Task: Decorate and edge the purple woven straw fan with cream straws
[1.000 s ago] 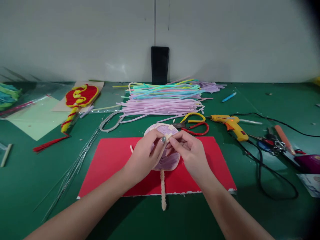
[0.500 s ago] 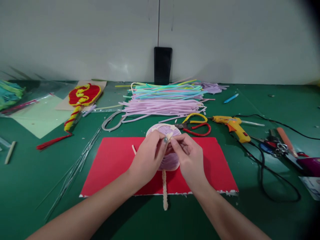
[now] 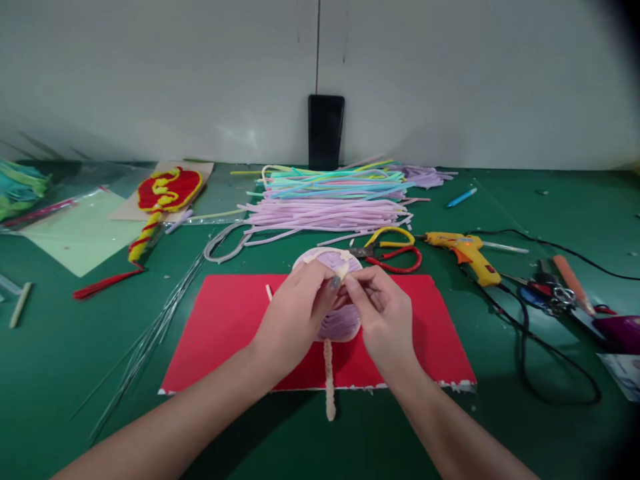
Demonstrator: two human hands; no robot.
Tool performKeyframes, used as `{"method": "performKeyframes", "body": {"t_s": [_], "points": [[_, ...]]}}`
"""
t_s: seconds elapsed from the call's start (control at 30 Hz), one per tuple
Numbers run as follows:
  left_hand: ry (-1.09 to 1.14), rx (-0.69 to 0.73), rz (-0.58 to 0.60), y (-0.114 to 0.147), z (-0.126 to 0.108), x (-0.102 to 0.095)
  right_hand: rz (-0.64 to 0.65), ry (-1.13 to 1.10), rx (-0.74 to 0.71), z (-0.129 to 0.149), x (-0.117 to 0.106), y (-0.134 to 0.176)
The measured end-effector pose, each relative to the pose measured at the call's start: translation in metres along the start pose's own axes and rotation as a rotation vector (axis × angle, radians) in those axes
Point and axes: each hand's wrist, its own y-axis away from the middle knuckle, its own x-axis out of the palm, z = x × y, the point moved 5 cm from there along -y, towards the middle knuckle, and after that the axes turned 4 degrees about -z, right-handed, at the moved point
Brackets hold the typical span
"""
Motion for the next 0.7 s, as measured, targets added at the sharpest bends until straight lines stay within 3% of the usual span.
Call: {"method": "performKeyframes", "body": {"t_s": [0.1,0.17,0.23,0.33,0.4,0.7], "points": [[-0.076,0.019,0.050,-0.004,0.002,-0.004,0.070,-0.021,0.031,-0.002,0.001,-0.004],[-0.144,0.058,0.013,-0.010,0.003,-0.016,0.143,-0.043,0.085,-0.004,0.001,-0.008],[-0.195,0.177,-0.018,-0.015,-0.001,-0.027,0.223,-0.073,0.143,-0.007,0.002,-0.010],[-0.230,0.417,0.083,-0.015,-0.009,-0.032,0.308,-0.127,0.190,-0.007,0.004,-0.011],[-0.221,0.490,0.142,-0.013,-0.010,-0.031,0.329,-0.152,0.201,-0.005,0.005,-0.010],[-0.145,0.472,0.073,-0.013,-0.011,-0.035,0.358,-0.227,0.260,-0.005,0.009,-0.006]]}}
